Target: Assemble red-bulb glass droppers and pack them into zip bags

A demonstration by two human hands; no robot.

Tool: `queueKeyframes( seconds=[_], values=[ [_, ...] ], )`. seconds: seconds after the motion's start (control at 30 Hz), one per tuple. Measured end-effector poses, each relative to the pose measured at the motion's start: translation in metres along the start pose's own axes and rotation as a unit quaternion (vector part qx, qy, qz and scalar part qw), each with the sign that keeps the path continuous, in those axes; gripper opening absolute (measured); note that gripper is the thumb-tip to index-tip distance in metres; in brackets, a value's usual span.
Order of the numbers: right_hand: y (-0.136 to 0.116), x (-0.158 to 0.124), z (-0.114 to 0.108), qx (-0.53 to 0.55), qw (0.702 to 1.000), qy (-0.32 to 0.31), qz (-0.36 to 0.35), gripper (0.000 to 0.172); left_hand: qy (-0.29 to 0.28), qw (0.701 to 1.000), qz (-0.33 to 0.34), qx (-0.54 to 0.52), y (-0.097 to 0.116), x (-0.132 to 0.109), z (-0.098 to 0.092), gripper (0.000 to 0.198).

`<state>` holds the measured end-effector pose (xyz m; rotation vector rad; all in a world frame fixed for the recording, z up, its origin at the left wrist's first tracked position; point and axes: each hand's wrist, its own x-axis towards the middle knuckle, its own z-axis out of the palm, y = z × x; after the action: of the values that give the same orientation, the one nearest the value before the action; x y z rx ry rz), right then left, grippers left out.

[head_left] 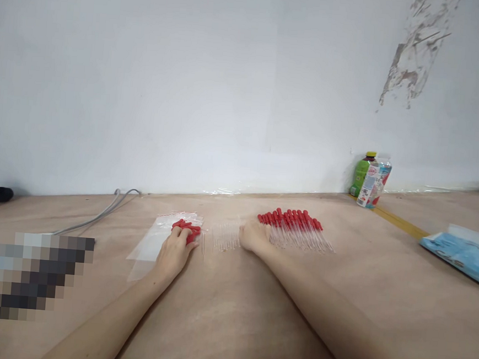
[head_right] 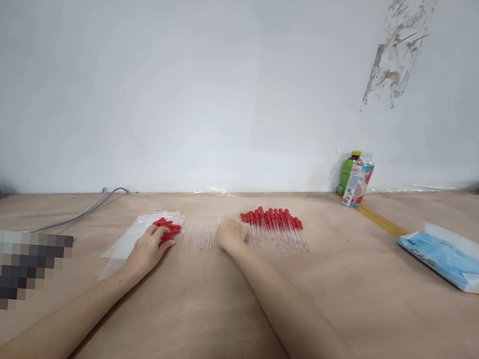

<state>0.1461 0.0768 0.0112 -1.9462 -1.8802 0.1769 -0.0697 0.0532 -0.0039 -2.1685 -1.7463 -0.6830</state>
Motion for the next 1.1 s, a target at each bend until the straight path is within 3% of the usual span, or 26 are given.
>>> queueKeyframes(
  seconds=[0.1, 0.17, 0.27, 0.37, 0.53, 0.9, 1.1],
  values=[
    [0.017, -0.02, -0.009, 0.03, 0.997, 0.039, -0.058, 0.028, 0.042, 0.997, 0.024, -0.066, 0.004, -0.001, 0.0, 0.023],
    [0.035, -0.037, -0.014, 0.093, 0.984, 0.06, -0.139, 0.026, 0.053, 0.99, 0.054, -0.118, 0.014, -0.004, -0.001, 0.015],
    [0.064, -0.063, -0.019, 0.156, 0.95, 0.105, -0.25, 0.023, 0.04, 0.974, 0.112, -0.194, 0.04, -0.014, -0.006, 0.013],
    [0.082, -0.085, -0.025, 0.137, 0.937, 0.096, -0.306, 0.024, -0.009, 0.961, 0.141, -0.237, 0.07, -0.028, -0.012, 0.016],
    [0.084, -0.101, -0.034, 0.123, 0.93, 0.086, -0.335, 0.022, -0.064, 0.935, 0.157, -0.31, 0.095, -0.041, -0.014, 0.018],
    [0.076, -0.102, -0.028, 0.118, 0.917, 0.047, -0.378, 0.02, -0.081, 0.929, 0.118, -0.341, 0.095, -0.043, -0.013, 0.017],
    [0.076, -0.102, -0.035, 0.134, 0.917, 0.009, -0.375, 0.021, -0.076, 0.918, 0.163, -0.353, 0.094, -0.047, -0.016, 0.017]
  ],
)
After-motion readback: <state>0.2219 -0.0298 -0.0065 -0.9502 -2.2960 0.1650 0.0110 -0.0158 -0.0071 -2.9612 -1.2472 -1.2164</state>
